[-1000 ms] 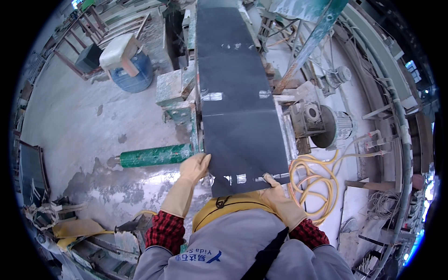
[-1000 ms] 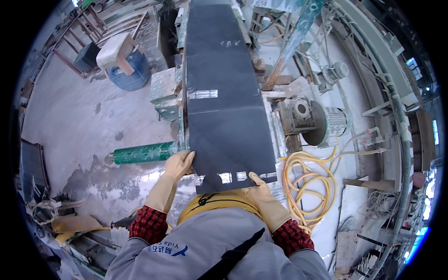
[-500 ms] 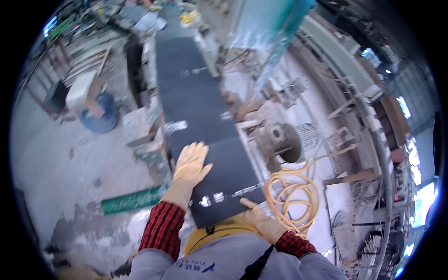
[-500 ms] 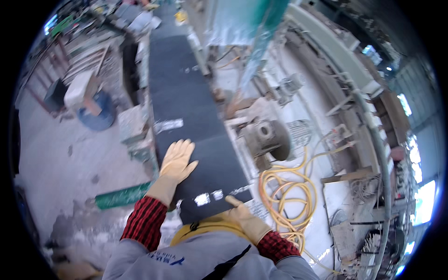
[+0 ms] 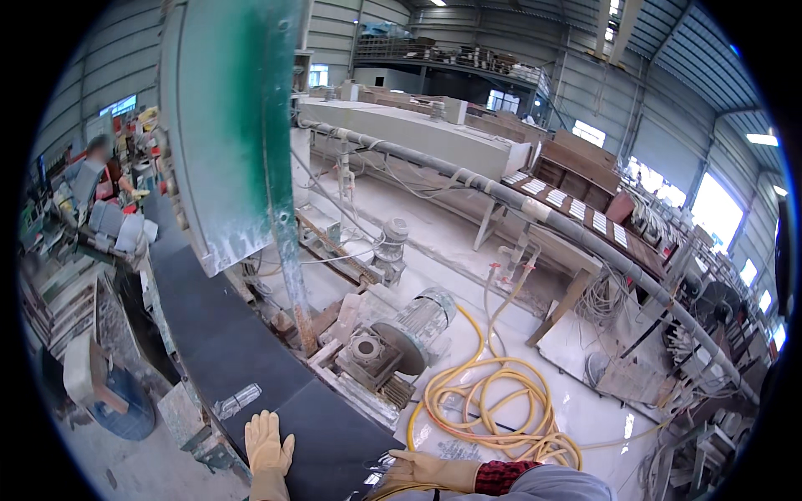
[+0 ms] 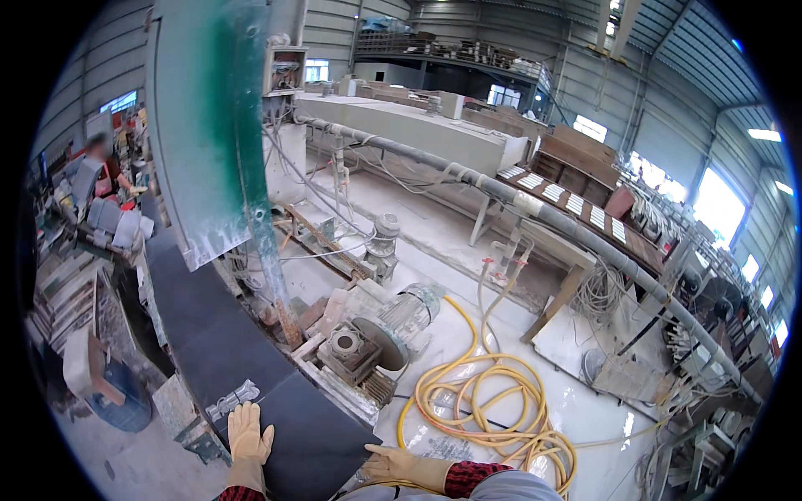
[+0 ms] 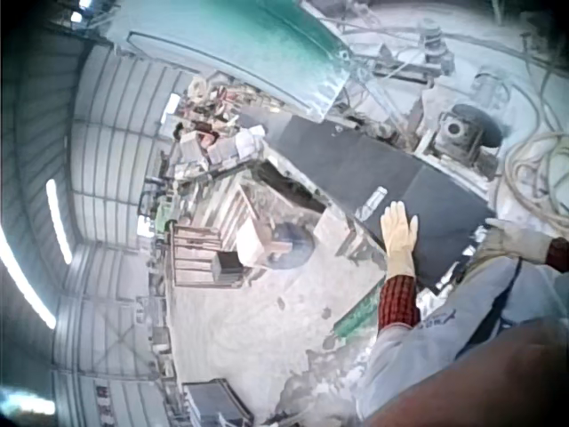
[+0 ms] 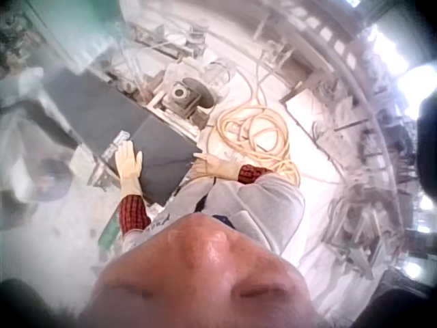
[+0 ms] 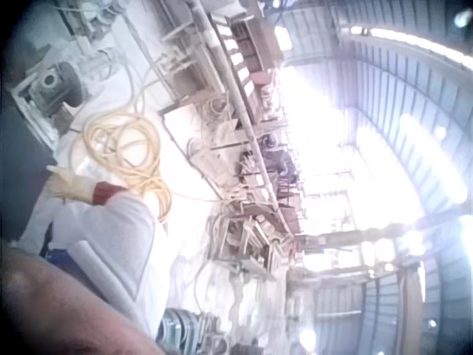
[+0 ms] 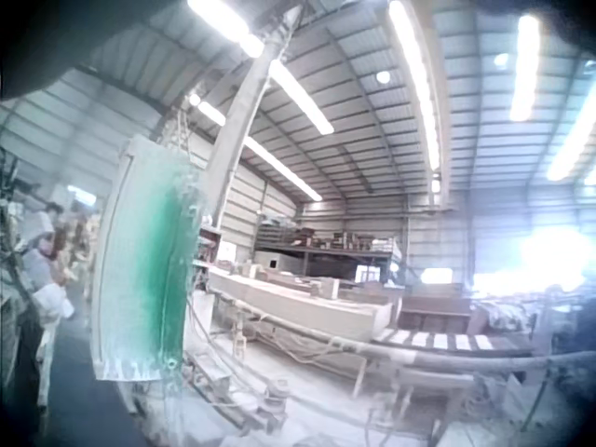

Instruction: The person handles dark rectangular stone slabs in a factory setting, repeatedly placing them onto a conveyor belt and guiding them through a processing machine. The person also uses a handheld power tool to grind or polish the edges of the slabs and operates a control panel to manage the machinery.

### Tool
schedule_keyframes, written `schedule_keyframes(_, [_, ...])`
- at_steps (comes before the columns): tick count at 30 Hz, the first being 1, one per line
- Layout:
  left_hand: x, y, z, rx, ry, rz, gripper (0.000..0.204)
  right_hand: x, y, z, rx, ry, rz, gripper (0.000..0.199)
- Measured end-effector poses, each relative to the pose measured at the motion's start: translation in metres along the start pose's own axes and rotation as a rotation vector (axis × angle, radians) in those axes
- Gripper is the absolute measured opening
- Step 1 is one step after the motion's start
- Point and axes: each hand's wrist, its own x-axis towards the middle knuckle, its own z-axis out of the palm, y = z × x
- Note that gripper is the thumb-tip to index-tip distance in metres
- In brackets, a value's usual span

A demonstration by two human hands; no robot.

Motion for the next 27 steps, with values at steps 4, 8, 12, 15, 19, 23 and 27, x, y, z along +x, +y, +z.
schedule_keyframes(4, [0.003, -0.003, 0.004, 0.003, 0.015, 0.047, 0.067, -0.030, -0.016, 0.037, -0.030, 0.158, 0.053, 0.061])
schedule_keyframes(8, [-0.005, -0.010, 0.004, 0.010, 0.020, 0.109, 0.064, -0.030, -0.013, 0.042, -0.206, 0.077, 0.051, 0.062])
schedule_keyframes(12, [-0.001, -0.005, -0.001, 0.126, -0.022, 0.058, 0.063, -0.032, -0.014, 0.048, -0.390, 0.020, 0.061, 0.051])
schedule_keyframes(15, [0.007, 0.009, -0.005, 0.101, -0.049, 0.062, 0.061, -0.010, -0.005, 0.014, -0.416, -0.065, -0.005, 0.053])
schedule_keyframes(19, [0.009, 0.005, -0.010, 0.119, -0.062, 0.078, 0.060, -0.039, -0.007, 0.045, -0.399, 0.069, -0.005, 0.050])
schedule_keyframes(23, [0.006, -0.003, -0.002, 0.150, 0.014, 0.112, 0.057, -0.020, 0.001, 0.022, -0.291, 0.072, -0.050, 0.043])
schedule_keyframes(27, [0.007, -0.021, 0.018, 0.128, -0.002, 0.103, 0.060, -0.005, 0.007, -0.001, -0.217, -0.050, -0.034, 0.041])
